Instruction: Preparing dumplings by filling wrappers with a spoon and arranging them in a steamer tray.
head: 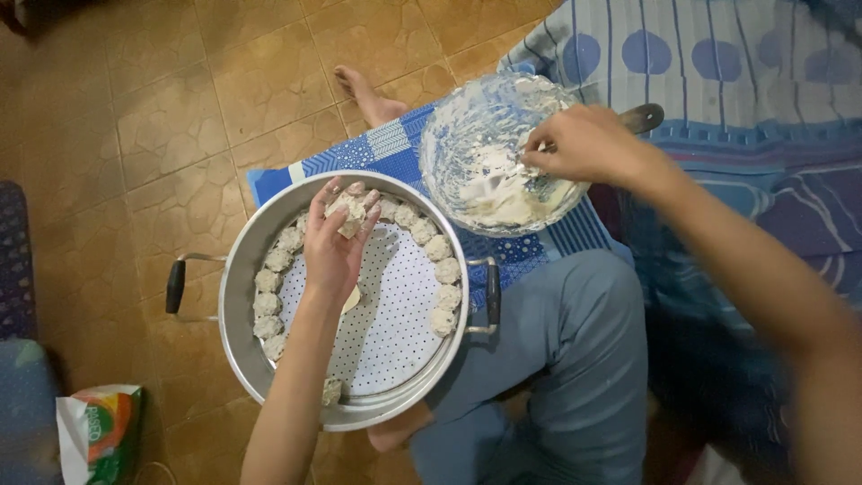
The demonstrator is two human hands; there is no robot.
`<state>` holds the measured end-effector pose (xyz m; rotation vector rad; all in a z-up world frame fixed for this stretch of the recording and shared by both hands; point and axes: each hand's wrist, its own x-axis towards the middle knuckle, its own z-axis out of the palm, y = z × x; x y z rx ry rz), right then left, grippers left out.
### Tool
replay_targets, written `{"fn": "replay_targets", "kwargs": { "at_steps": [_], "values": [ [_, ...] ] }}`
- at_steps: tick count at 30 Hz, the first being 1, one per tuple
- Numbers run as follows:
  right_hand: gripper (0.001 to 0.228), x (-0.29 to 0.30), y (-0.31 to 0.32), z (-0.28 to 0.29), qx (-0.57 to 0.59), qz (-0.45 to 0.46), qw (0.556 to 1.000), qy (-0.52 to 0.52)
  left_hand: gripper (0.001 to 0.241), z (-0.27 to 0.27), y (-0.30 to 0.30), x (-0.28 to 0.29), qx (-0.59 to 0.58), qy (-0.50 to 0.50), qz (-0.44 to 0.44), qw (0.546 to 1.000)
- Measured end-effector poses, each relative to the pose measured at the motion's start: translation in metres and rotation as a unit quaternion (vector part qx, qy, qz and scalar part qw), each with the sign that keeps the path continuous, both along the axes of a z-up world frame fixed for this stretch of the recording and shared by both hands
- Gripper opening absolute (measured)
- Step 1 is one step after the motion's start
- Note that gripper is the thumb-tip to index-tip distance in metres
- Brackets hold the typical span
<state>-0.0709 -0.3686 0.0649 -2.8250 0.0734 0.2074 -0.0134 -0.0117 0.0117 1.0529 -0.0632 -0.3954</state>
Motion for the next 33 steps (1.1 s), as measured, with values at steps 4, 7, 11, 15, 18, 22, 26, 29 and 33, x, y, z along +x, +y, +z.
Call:
{"fn": "replay_targets", "kwargs": {
  "at_steps": [4,7,11,15,18,22,26,29,33],
  "values": [
    [0.025,-0.002,-0.004,0.009,-0.033,-0.006,0.999,-0.011,0.046,-0.003,0.000,0.001,0.004,0.001,-0.002,1.000],
    [0.022,-0.001,-0.011,-0.008,-0.129,0.032,0.989,-0.063,0.047,-0.006,0.001,0.002,0.000,0.004,-0.002,1.000],
    [0.017,0.000,-0.012,-0.027,-0.256,0.096,0.952,-0.137,0.048,-0.002,0.001,0.000,-0.002,-0.002,-0.004,1.000],
    [0.015,0.004,-0.007,-0.049,-0.323,0.160,0.897,-0.255,0.048,-0.005,0.000,0.002,0.001,0.000,-0.008,1.000],
    [0.012,0.007,0.005,-0.040,-0.309,0.205,0.892,-0.259,0.048,-0.007,0.001,0.003,0.002,-0.003,-0.012,1.000],
    [0.012,0.008,0.013,-0.033,-0.301,0.233,0.891,-0.246,0.049,-0.007,0.000,0.003,-0.001,-0.011,-0.013,1.000],
    [0.015,0.009,0.014,-0.032,-0.310,0.242,0.891,-0.225,0.050,-0.010,0.002,0.004,0.000,-0.014,-0.017,1.000],
    [0.015,0.011,0.010,-0.032,-0.290,0.227,0.911,-0.184,0.050,-0.007,0.001,0.002,0.003,-0.012,-0.021,1.000],
    [0.019,0.009,0.009,-0.017,-0.220,0.168,0.956,-0.092,0.051,-0.006,0.002,0.004,-0.003,-0.002,-0.024,1.000]
  ]
}}
